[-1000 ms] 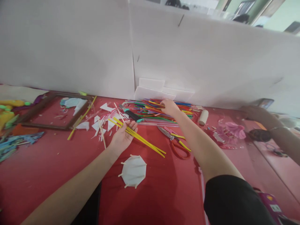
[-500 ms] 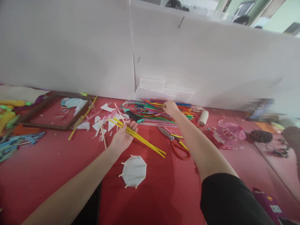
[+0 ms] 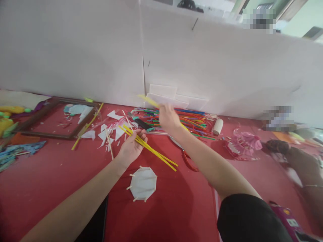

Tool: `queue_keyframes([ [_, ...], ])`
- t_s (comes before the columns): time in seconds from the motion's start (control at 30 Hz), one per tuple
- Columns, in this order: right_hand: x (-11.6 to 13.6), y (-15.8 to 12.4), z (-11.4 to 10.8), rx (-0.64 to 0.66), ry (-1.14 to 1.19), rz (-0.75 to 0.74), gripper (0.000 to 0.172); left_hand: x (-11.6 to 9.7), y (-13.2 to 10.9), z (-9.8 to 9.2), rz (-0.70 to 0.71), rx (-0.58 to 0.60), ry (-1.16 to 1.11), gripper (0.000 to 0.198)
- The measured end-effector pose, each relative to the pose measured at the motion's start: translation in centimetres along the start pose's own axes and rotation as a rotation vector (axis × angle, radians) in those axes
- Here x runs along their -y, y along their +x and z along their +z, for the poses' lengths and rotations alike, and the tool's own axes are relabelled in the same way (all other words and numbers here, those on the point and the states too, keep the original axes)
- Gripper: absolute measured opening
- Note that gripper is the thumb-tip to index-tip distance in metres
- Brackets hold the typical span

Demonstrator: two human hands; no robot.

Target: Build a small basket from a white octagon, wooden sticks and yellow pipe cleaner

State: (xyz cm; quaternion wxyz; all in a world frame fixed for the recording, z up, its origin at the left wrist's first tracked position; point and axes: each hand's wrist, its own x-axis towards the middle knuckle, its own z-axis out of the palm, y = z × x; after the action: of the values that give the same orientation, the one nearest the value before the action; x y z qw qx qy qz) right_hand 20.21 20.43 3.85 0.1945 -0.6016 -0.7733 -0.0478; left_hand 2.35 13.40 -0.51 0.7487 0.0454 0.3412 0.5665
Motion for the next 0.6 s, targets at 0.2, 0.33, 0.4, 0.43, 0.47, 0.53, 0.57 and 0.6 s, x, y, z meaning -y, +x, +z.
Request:
queue_keyframes([
  [0.2,7.0,-4.9,2.2,0.26,0.167,-0.407,0.018,-0.2,-0.3,0.4,0.019,0.006,-0.017,0.02],
  [0.33,4.1,-3.1,1.7,0.177,0.193,-0.288,0.024,-0.7,0.1,0.2,0.034,-0.061,-0.045,0.034],
  [0.4,0.5,-1.3,1.3,0.063,0.157,-0.118,0.034,-0.8,0.2,0.2,0.038,-0.077,-0.056,0.034],
  [0.43,-1.4,-0.6,1.2,0.018,0.134,-0.038,0.036,-0.8,0.2,0.2,0.038,-0.081,-0.059,0.033],
  [0.47,-3.3,-0.2,1.2,-0.012,0.115,0.025,0.036,-0.7,0.2,0.3,0.037,-0.084,-0.06,0.032],
  [0.53,-6.4,-0.2,1.6,-0.019,0.103,0.078,0.029,-0.6,0.1,0.4,0.033,-0.09,-0.059,0.031],
  [0.57,-7.5,-0.7,1.9,-0.014,0.107,0.076,0.024,-0.5,0.0,0.5,0.031,-0.093,-0.057,0.031],
  [0.6,-8.3,-1.5,2.3,-0.008,0.117,0.058,0.02,-0.5,-0.1,0.6,0.029,-0.097,-0.056,0.031],
])
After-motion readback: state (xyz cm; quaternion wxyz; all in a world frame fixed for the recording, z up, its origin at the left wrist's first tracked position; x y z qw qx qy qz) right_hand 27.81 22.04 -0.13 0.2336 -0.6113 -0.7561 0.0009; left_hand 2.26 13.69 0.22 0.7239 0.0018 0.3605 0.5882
